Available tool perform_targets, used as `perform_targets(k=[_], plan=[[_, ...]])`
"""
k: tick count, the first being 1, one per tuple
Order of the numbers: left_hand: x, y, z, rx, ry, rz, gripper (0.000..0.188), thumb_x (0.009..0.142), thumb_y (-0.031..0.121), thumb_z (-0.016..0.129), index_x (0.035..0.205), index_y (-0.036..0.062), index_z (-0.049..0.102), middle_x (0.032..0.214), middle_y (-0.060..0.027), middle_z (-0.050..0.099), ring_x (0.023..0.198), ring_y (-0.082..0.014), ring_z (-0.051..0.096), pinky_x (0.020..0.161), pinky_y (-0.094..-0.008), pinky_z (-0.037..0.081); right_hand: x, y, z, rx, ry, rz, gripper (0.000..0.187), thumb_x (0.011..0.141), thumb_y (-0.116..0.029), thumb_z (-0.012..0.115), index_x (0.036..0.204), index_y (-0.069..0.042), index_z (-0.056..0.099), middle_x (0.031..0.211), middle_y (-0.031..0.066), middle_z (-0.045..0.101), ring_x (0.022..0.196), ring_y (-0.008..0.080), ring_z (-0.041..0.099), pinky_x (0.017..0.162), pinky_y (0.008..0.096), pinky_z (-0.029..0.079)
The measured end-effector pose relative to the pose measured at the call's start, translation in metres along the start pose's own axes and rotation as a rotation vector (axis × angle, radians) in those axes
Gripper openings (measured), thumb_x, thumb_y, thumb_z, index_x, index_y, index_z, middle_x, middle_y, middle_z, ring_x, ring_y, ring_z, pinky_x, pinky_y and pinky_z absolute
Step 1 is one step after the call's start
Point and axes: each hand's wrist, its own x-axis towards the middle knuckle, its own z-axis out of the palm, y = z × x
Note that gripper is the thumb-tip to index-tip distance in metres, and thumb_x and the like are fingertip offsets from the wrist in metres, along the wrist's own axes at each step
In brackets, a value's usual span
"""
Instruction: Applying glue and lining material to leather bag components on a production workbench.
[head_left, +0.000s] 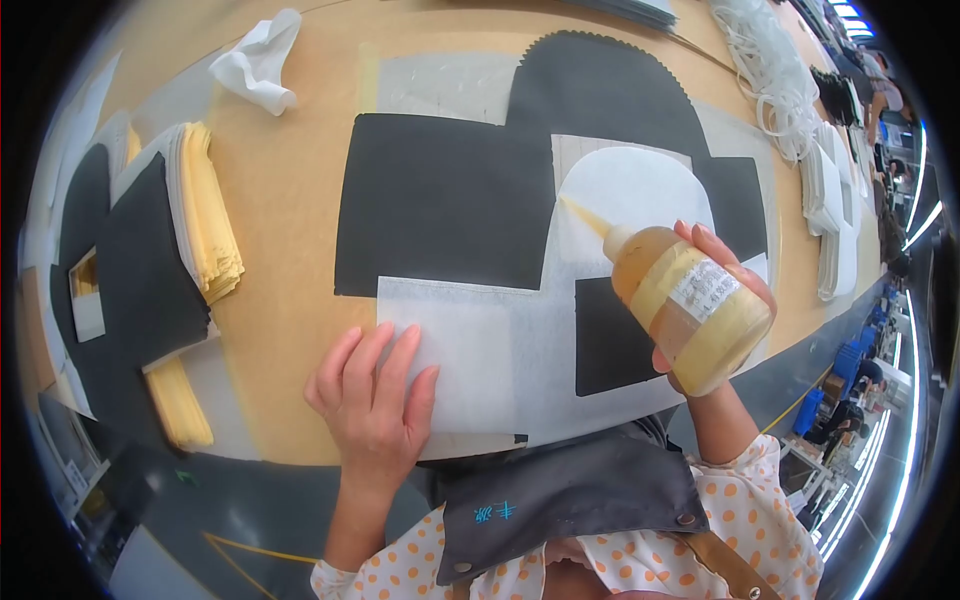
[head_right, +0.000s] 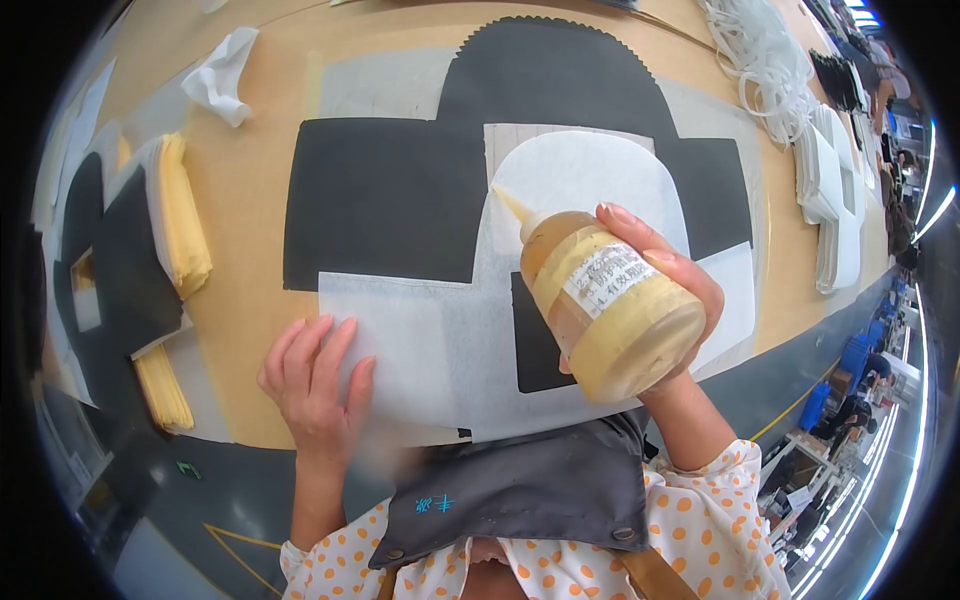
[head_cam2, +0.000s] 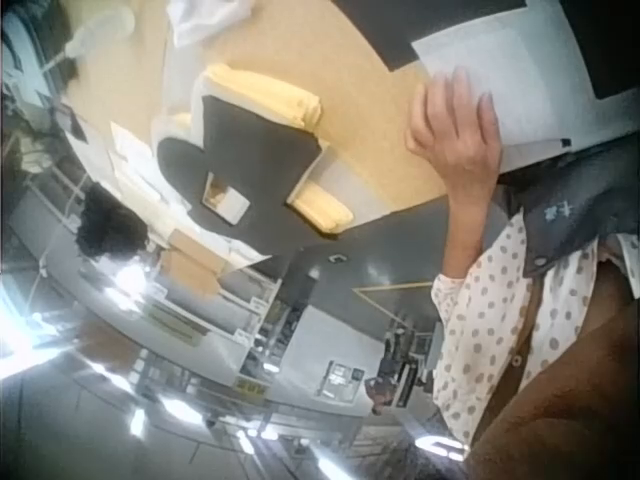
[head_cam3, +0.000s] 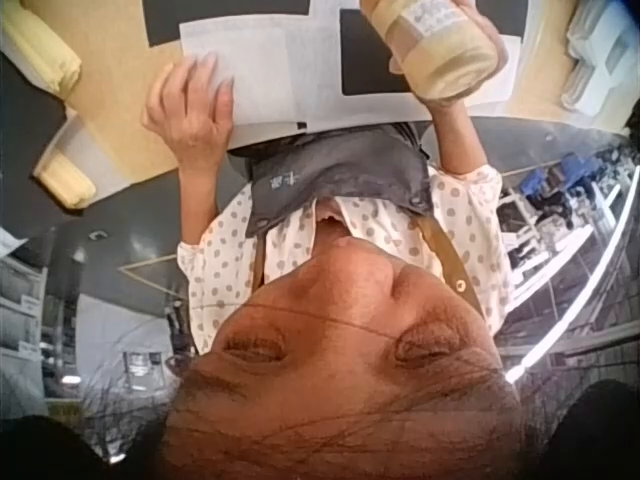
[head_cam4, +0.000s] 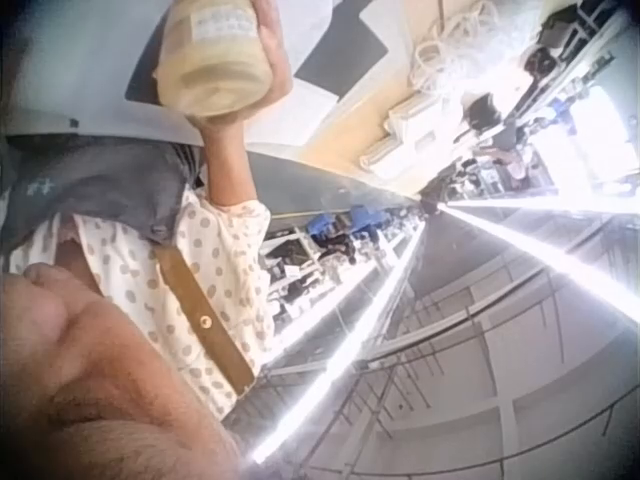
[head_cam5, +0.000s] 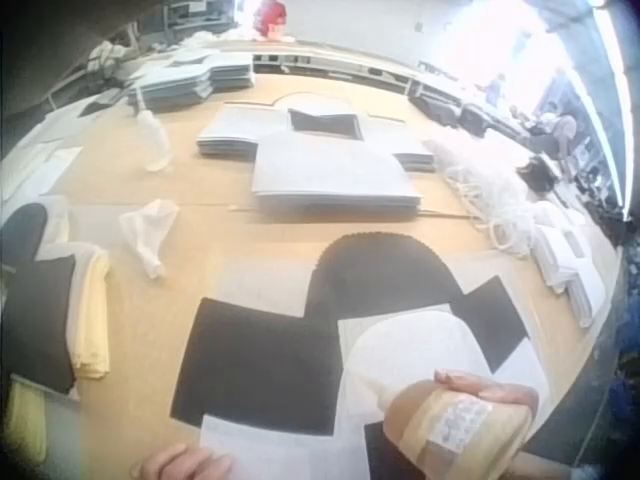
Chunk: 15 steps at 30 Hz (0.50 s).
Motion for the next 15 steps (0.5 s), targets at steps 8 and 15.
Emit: perform_targets(k=[8,15], plan=[[0.000,0.001,-0.003,0.001,-0.014,-0.007,0.033,0.086,0.024,0.071,0.116,0.0130,0.069,0.122,-0.0026,0.060,0.118,-0.0251,0.050,0.097,-0.0379,0.033,0.010,0.009,-0.002,-0.017,0.057,-0.018,0.092,0.060,-0.032,0.096,0.129,-0.011,0.039,0.131,0.0317,0.055,0.123,0.0420,0.057,0.104,0.0518,0.045],[0.001,0.001,-0.002,-0.005,-0.018,-0.008,0.033,0.086,0.024,0.071,0.116,0.0128,0.069,0.121,-0.0030,0.061,0.118,-0.0255,0.051,0.097,-0.0378,0.033,0.014,0.012,-0.007,-0.068,0.063,0.023,0.092,0.063,-0.042,0.091,0.131,-0.013,0.036,0.138,0.0274,0.050,0.128,0.0403,0.052,0.106,0.0511,0.042]])
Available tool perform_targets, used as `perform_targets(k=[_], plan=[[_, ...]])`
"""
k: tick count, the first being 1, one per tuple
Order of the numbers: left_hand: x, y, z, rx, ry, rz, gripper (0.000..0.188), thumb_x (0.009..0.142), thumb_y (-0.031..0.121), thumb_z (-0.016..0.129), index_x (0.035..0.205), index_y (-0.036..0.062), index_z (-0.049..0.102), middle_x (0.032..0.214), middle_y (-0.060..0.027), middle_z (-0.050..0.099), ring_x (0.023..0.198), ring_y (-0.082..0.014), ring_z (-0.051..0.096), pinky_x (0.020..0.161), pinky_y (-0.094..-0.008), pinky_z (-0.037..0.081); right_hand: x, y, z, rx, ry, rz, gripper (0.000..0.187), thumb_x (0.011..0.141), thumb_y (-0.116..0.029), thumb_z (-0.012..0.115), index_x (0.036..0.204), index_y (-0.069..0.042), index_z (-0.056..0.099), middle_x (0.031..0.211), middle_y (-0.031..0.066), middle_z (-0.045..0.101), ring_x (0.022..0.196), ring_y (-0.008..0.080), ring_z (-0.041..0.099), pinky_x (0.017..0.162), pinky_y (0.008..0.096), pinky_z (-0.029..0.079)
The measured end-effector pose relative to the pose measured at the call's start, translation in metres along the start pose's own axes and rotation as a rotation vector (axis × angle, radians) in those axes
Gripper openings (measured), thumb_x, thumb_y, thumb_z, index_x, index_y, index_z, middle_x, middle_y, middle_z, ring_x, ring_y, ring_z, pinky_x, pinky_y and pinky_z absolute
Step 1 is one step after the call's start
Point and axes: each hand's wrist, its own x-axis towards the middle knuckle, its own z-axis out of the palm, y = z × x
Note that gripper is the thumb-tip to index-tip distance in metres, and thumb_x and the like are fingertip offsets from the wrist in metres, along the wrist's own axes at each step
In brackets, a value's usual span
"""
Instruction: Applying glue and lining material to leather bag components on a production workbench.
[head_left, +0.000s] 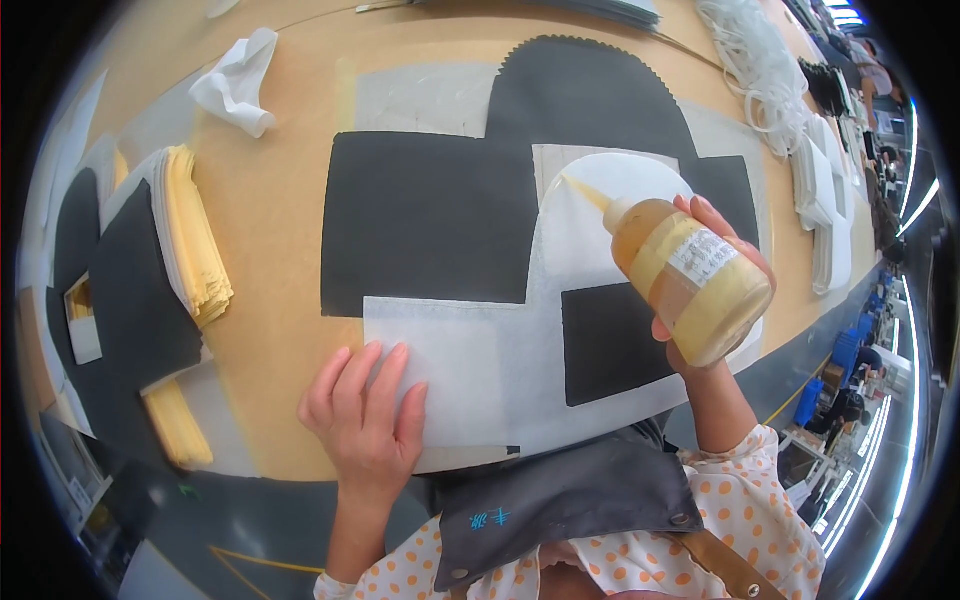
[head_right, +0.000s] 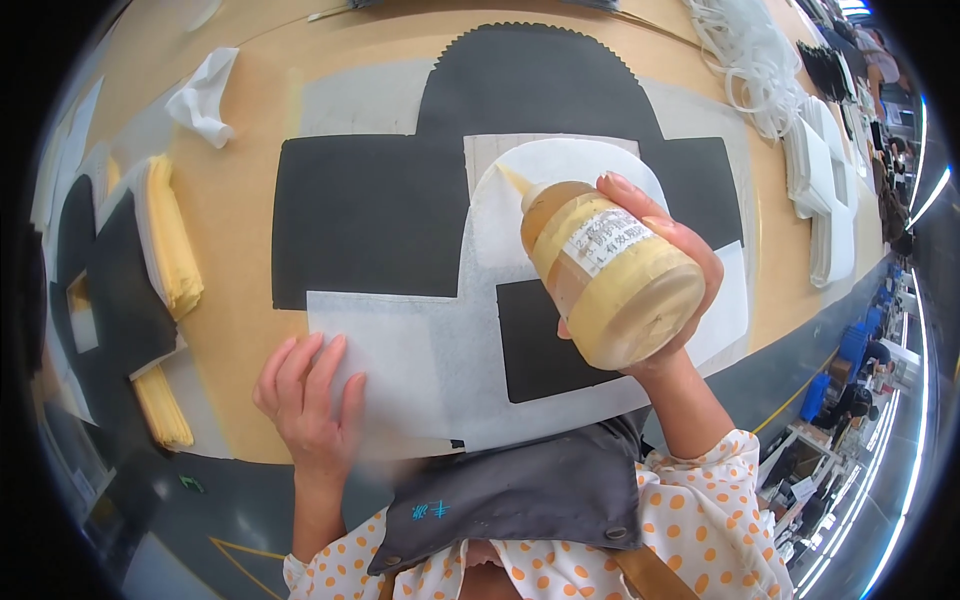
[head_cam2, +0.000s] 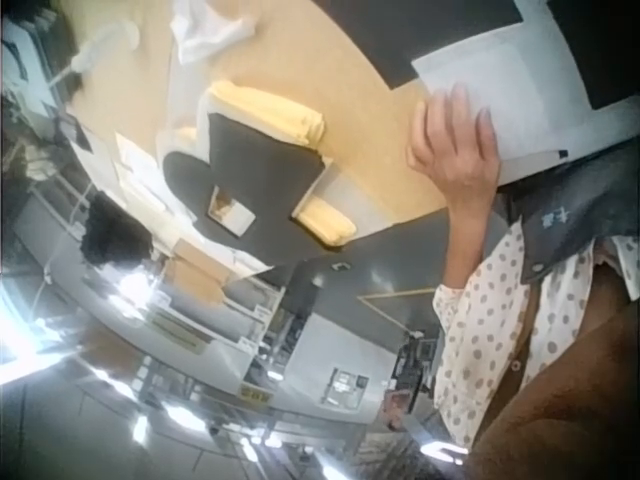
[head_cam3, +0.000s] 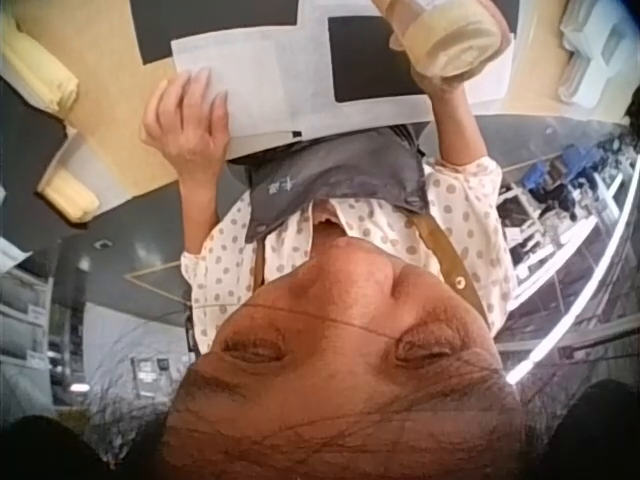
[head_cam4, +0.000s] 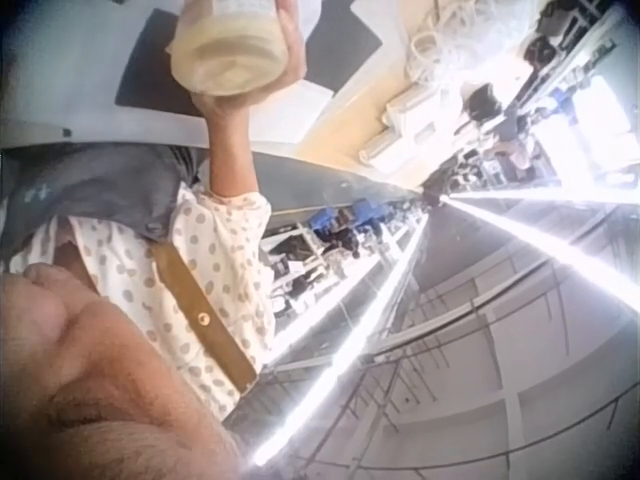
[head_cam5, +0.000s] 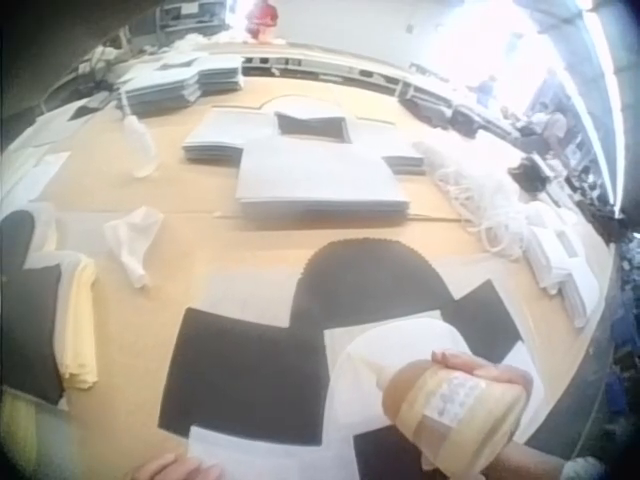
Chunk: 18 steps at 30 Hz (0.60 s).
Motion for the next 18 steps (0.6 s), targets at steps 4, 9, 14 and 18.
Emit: perform_targets(k=[4,9,14,18], plan=[[0.000,0.000,0.000,-0.003,0.002,0.005,0.032,0.086,0.023,0.071,0.116,0.0123,0.069,0.121,-0.0036,0.061,0.117,-0.0260,0.051,0.097,-0.0381,0.033,0.002,0.003,-0.004,-0.041,0.017,0.015,0.094,0.065,-0.033,0.094,0.133,-0.013,0.033,0.136,0.0303,0.050,0.127,0.0397,0.052,0.104,0.0484,0.045],[0.000,-0.001,-0.001,-0.001,0.000,0.008,0.032,0.086,0.023,0.070,0.115,0.0118,0.069,0.122,-0.0042,0.061,0.117,-0.0263,0.051,0.097,-0.0384,0.034,0.003,0.003,-0.007,-0.060,0.054,0.032,0.093,0.067,-0.032,0.093,0.134,-0.012,0.032,0.137,0.0302,0.048,0.128,0.0392,0.052,0.104,0.0485,0.045],[0.000,0.000,-0.001,0.011,0.002,0.024,0.032,0.085,0.023,0.070,0.115,0.0115,0.069,0.122,-0.0048,0.061,0.117,-0.0269,0.052,0.096,-0.0388,0.035,-0.001,0.007,-0.013,-0.046,0.117,0.096,0.093,0.066,-0.031,0.092,0.134,-0.012,0.032,0.139,0.0312,0.047,0.128,0.0389,0.051,0.106,0.0486,0.044],[0.000,0.000,-0.002,0.013,-0.012,0.014,0.032,0.085,0.022,0.070,0.115,0.0109,0.069,0.122,-0.0057,0.061,0.117,-0.0281,0.052,0.096,-0.0394,0.036,0.000,0.010,-0.017,-0.040,0.169,0.128,0.094,0.066,-0.033,0.092,0.134,-0.011,0.031,0.139,0.0319,0.046,0.129,0.0394,0.051,0.107,0.0490,0.042]])
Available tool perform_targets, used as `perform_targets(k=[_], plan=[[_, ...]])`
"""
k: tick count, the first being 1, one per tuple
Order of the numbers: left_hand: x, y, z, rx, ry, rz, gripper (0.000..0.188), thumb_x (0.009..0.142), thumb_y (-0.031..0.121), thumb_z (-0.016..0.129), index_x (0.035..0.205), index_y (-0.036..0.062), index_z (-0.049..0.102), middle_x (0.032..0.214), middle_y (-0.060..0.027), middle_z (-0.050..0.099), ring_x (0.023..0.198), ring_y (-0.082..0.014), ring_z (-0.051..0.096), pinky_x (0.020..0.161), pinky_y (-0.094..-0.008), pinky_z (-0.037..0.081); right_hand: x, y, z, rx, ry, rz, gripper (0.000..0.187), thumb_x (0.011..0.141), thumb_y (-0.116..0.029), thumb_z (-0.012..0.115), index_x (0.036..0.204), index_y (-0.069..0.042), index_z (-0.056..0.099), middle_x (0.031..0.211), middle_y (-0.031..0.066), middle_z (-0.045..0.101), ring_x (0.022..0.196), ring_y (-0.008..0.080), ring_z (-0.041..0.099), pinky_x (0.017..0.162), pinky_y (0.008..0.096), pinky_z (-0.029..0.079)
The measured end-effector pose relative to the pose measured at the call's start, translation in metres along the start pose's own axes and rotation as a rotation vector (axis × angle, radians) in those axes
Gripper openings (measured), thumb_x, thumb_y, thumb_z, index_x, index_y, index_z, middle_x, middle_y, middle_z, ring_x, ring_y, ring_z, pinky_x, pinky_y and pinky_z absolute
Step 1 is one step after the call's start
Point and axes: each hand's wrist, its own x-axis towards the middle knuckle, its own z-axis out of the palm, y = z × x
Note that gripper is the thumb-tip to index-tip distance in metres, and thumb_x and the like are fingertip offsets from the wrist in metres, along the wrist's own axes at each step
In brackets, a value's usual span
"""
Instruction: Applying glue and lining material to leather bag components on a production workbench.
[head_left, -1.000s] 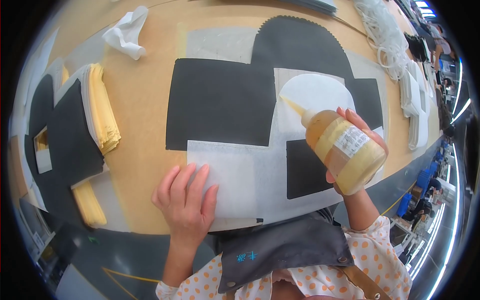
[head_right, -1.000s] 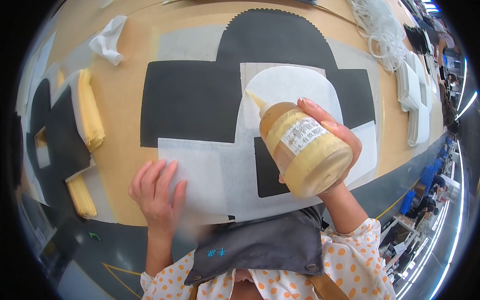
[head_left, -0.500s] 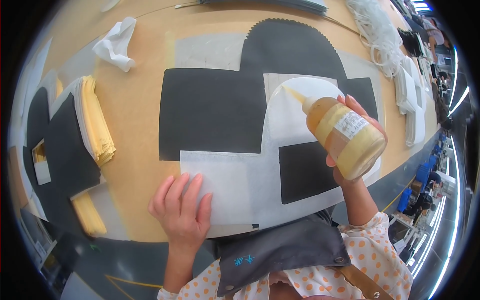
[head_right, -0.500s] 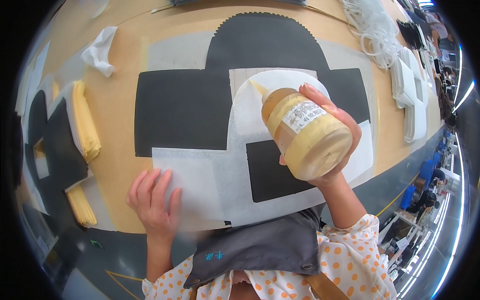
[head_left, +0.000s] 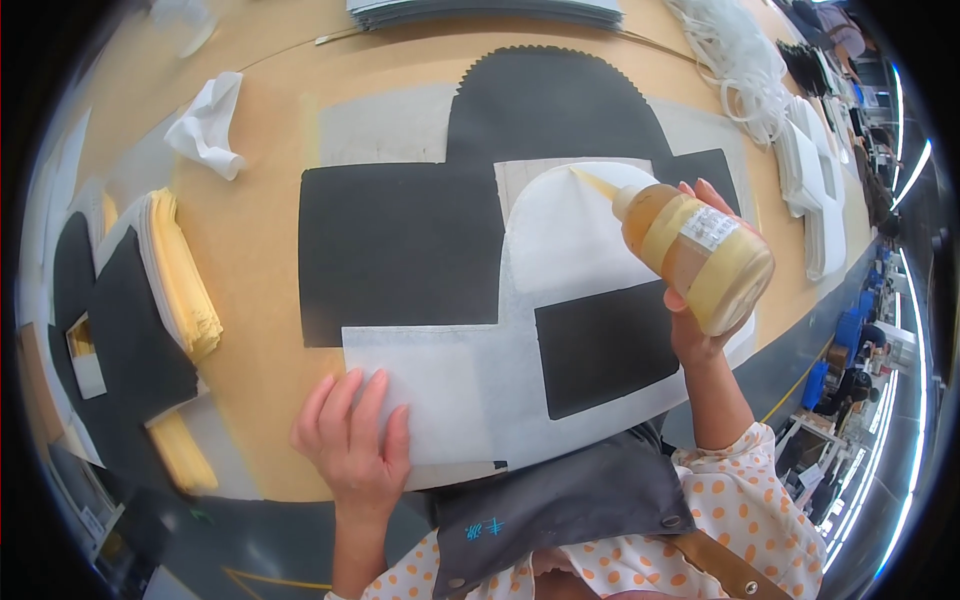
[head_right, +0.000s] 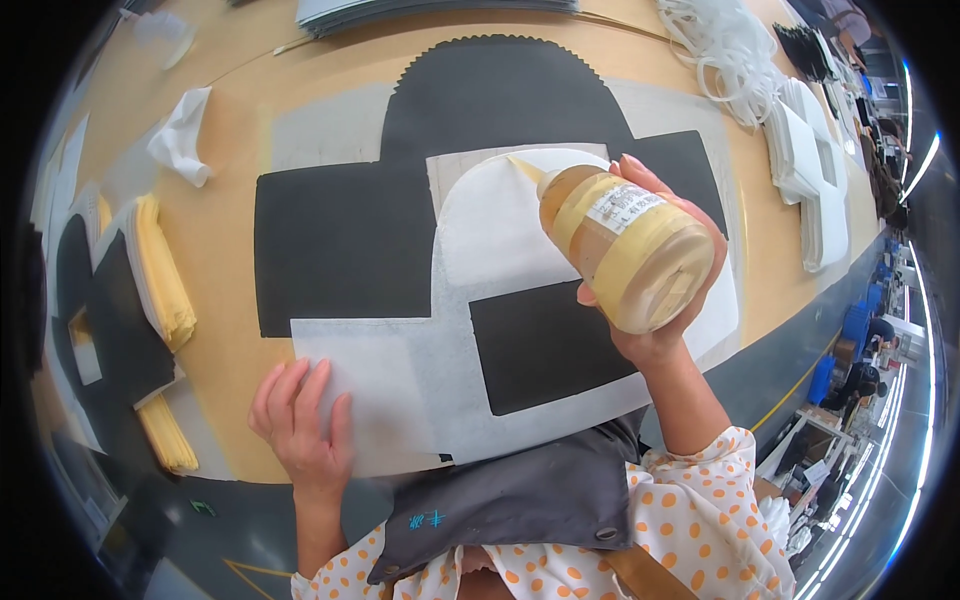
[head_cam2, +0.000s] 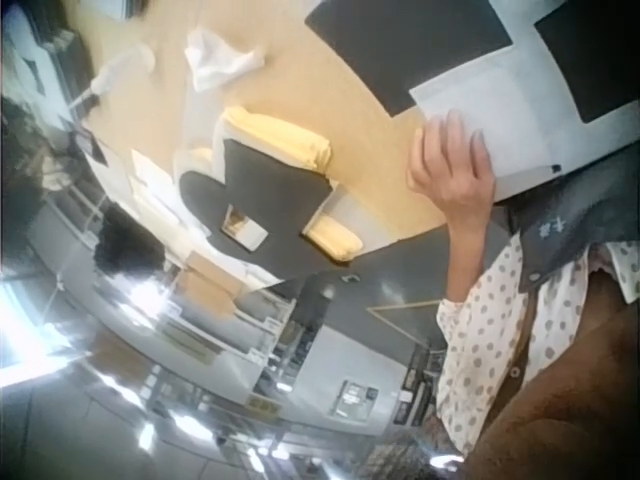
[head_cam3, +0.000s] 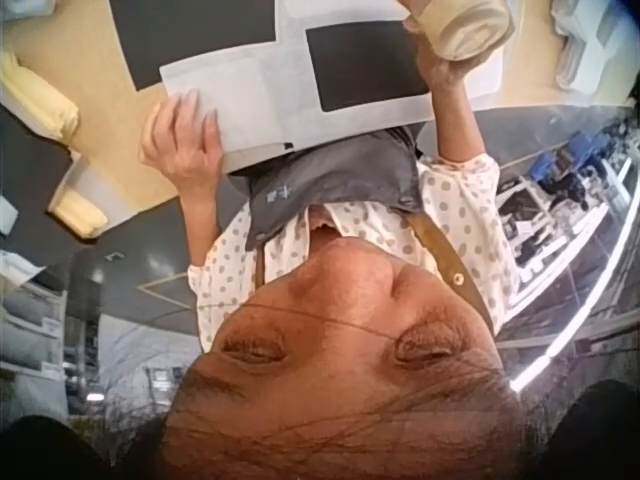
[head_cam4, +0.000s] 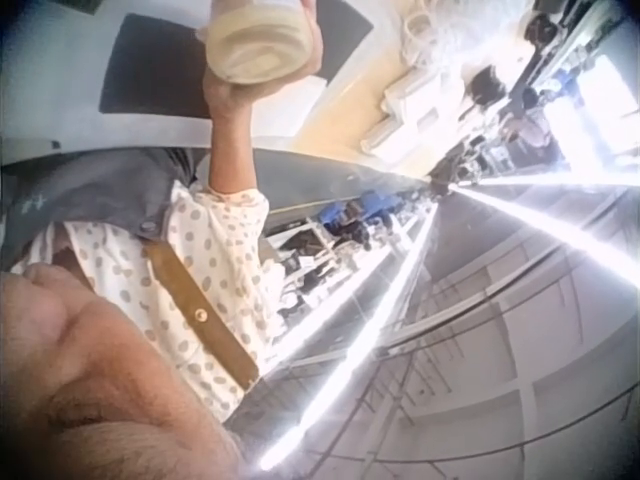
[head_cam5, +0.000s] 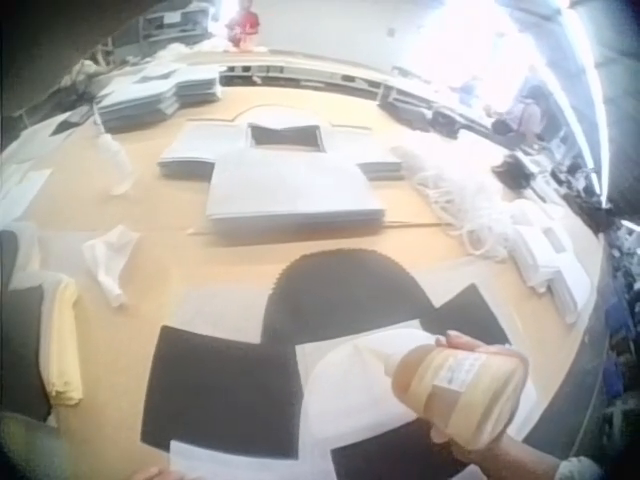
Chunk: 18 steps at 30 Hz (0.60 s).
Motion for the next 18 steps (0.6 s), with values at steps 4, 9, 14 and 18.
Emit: perform_targets(k=[4,9,14,18], plan=[[0.001,0.001,0.002,-0.004,0.005,0.005,0.032,0.085,0.021,0.071,0.115,0.0101,0.069,0.122,-0.0070,0.061,0.116,-0.0289,0.052,0.097,-0.0402,0.036,0.002,-0.001,-0.009,0.016,0.038,0.034,0.092,0.068,-0.035,0.090,0.134,-0.011,0.031,0.139,0.0319,0.046,0.129,0.0401,0.050,0.107,0.0504,0.042],[-0.001,0.002,-0.001,-0.002,-0.021,0.000,0.034,0.085,0.018,0.070,0.117,0.0086,0.067,0.123,-0.0083,0.060,0.117,-0.0309,0.052,0.100,-0.0417,0.036,0.000,0.000,-0.014,0.027,0.088,0.090,0.089,0.071,-0.035,0.088,0.134,-0.011,0.030,0.141,0.0307,0.045,0.130,0.0393,0.050,0.106,0.0503,0.042],[-0.002,0.002,-0.003,-0.017,-0.046,-0.003,0.036,0.084,0.016,0.069,0.120,0.0074,0.065,0.125,-0.0096,0.059,0.119,-0.0327,0.051,0.103,-0.0429,0.034,0.002,-0.001,-0.025,0.041,0.125,0.121,0.085,0.075,-0.033,0.085,0.136,-0.013,0.029,0.143,0.0290,0.043,0.131,0.0381,0.049,0.106,0.0496,0.043],[-0.002,0.001,-0.002,0.013,-0.041,-0.001,0.034,0.085,0.018,0.069,0.118,0.0076,0.066,0.124,-0.0091,0.059,0.119,-0.0319,0.051,0.101,-0.0427,0.036,0.001,0.001,-0.032,0.073,0.146,0.149,0.083,0.079,-0.032,0.083,0.138,-0.015,0.028,0.145,0.0283,0.042,0.133,0.0368,0.046,0.107,0.0483,0.042]])
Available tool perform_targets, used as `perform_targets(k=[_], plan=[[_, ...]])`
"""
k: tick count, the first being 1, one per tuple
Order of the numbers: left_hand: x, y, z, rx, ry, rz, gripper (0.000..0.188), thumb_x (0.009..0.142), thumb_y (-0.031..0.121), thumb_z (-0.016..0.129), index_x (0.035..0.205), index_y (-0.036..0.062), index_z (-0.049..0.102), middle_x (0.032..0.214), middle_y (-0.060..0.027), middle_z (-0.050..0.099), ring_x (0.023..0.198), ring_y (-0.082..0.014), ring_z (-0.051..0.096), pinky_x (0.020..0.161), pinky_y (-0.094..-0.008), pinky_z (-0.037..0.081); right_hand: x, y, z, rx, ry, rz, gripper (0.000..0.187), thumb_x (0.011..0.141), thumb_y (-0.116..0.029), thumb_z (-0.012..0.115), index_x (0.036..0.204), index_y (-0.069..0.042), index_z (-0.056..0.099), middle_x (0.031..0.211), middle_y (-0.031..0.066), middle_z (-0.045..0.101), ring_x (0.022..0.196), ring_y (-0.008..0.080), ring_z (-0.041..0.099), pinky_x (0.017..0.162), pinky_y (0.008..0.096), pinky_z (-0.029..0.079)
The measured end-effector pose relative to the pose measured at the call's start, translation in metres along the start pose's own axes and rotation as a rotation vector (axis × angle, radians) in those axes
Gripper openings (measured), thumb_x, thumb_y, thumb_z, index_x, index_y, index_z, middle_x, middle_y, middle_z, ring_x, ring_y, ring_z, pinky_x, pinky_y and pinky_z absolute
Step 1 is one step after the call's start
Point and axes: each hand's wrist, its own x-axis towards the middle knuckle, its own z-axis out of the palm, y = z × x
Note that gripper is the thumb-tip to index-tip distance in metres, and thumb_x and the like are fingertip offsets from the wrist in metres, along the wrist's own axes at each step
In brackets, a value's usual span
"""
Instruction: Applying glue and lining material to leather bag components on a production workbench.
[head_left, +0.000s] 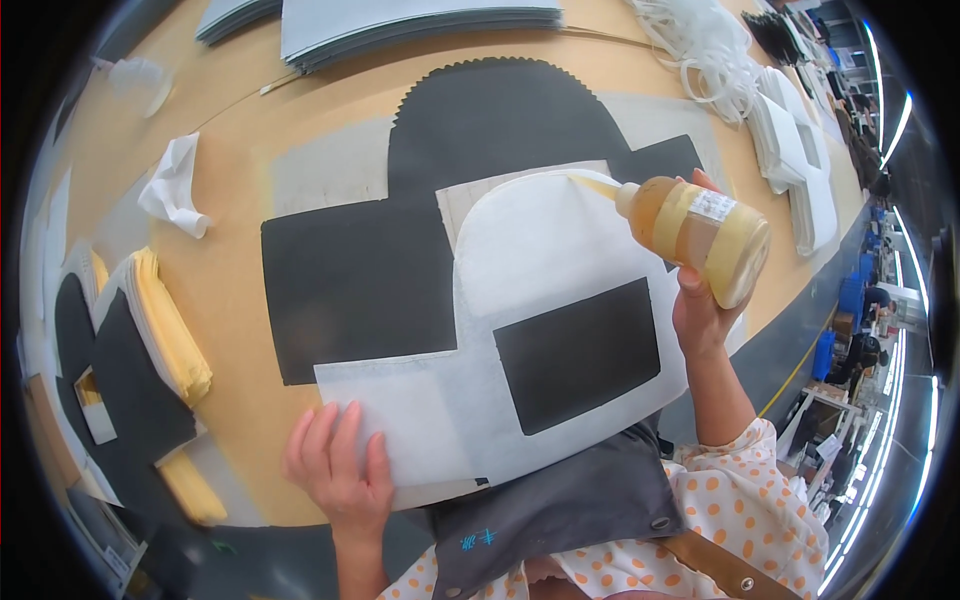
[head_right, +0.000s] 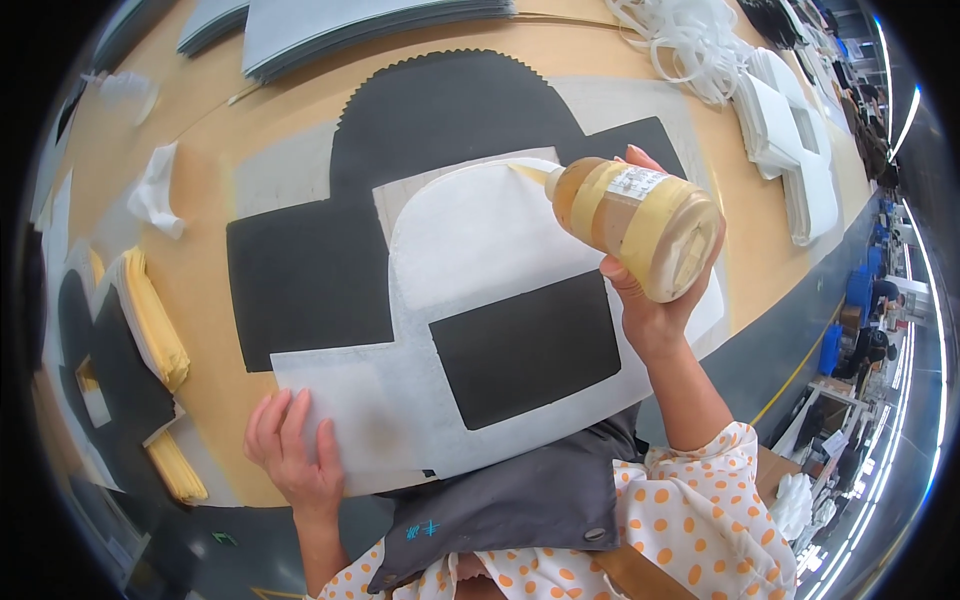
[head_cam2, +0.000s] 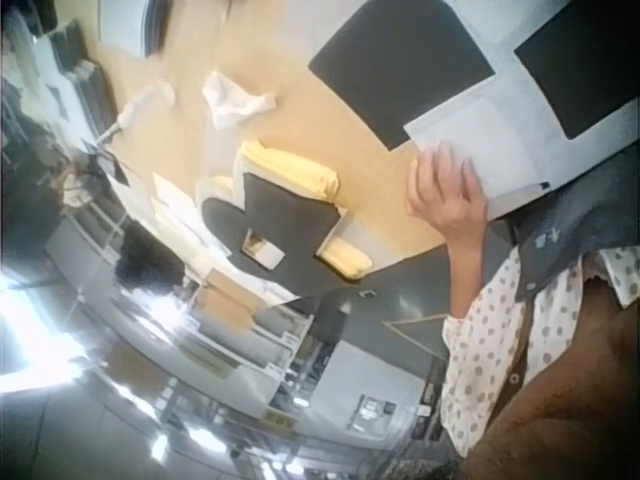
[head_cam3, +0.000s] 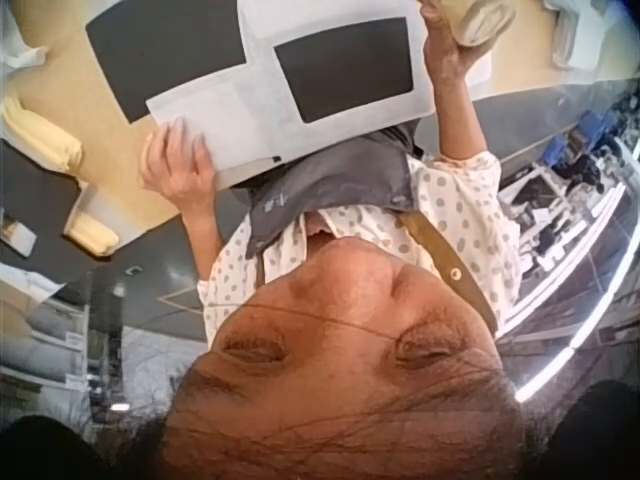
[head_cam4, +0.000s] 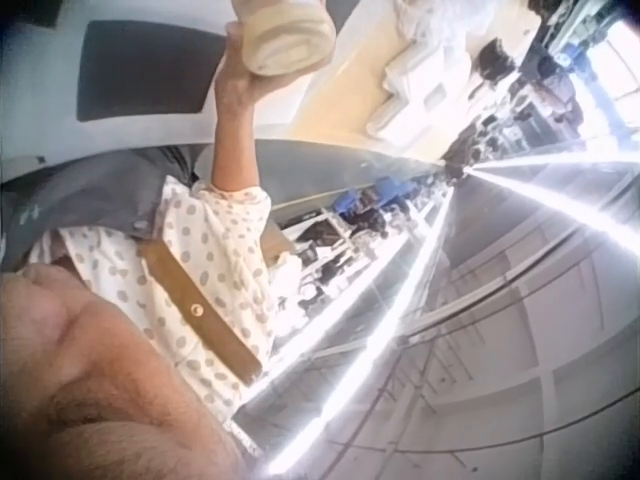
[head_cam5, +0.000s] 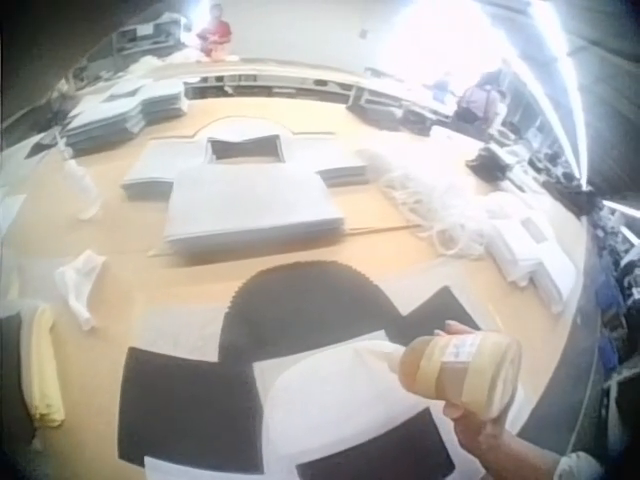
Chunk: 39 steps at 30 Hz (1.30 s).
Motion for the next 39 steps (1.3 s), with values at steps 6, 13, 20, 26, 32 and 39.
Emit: perform_targets(k=[6,13,20,26,32,39], plan=[[0.000,0.001,0.001,0.020,0.003,-0.002,0.034,0.085,0.020,0.069,0.116,0.0077,0.068,0.123,-0.0087,0.059,0.118,-0.0313,0.051,0.101,-0.0426,0.036,0.000,0.005,-0.014,-0.040,0.013,-0.013,0.082,0.081,-0.033,0.081,0.140,-0.016,0.027,0.145,0.0282,0.041,0.133,0.0346,0.046,0.107,0.0456,0.042],[0.000,0.001,0.001,0.036,0.008,0.007,0.034,0.086,0.020,0.067,0.118,0.0072,0.067,0.124,-0.0089,0.059,0.118,-0.0316,0.052,0.101,-0.0426,0.036,0.003,0.004,-0.012,0.120,0.073,0.047,0.083,0.080,-0.031,0.082,0.140,-0.012,0.028,0.145,0.0278,0.042,0.132,0.0329,0.046,0.106,0.0446,0.043],[-0.001,0.001,0.002,0.049,0.018,0.009,0.034,0.087,0.020,0.067,0.117,0.0069,0.067,0.124,-0.0089,0.059,0.117,-0.0313,0.052,0.101,-0.0424,0.036,0.010,0.006,-0.006,0.141,0.014,0.047,0.080,0.080,-0.031,0.083,0.138,-0.011,0.032,0.145,0.0270,0.043,0.132,0.0321,0.047,0.105,0.0439,0.044],[0.000,0.001,0.002,0.050,0.021,0.014,0.034,0.086,0.020,0.067,0.117,0.0070,0.067,0.124,-0.0089,0.059,0.116,-0.0311,0.053,0.101,-0.0423,0.036,0.010,0.006,-0.020,0.086,0.051,0.034,0.079,0.080,-0.031,0.082,0.138,-0.012,0.032,0.144,0.0262,0.045,0.131,0.0309,0.048,0.105,0.0427,0.045],[-0.001,0.001,0.000,0.043,-0.005,0.011,0.034,0.089,0.017,0.065,0.121,0.0052,0.064,0.125,-0.0109,0.058,0.119,-0.0324,0.051,0.103,-0.0440,0.035,0.007,0.008,-0.028,0.091,0.103,0.070,0.081,0.082,-0.032,0.080,0.141,-0.012,0.030,0.144,0.0265,0.045,0.132,0.0314,0.047,0.105,0.0433,0.045],[0.000,0.002,0.002,0.060,0.018,0.016,0.033,0.086,0.017,0.067,0.117,0.0069,0.067,0.124,-0.0095,0.059,0.117,-0.0313,0.053,0.101,-0.0420,0.037,0.001,0.010,-0.042,0.104,0.113,0.074,0.078,0.085,-0.028,0.078,0.143,-0.010,0.029,0.144,0.0278,0.044,0.134,0.0326,0.046,0.107,0.0446,0.044]])
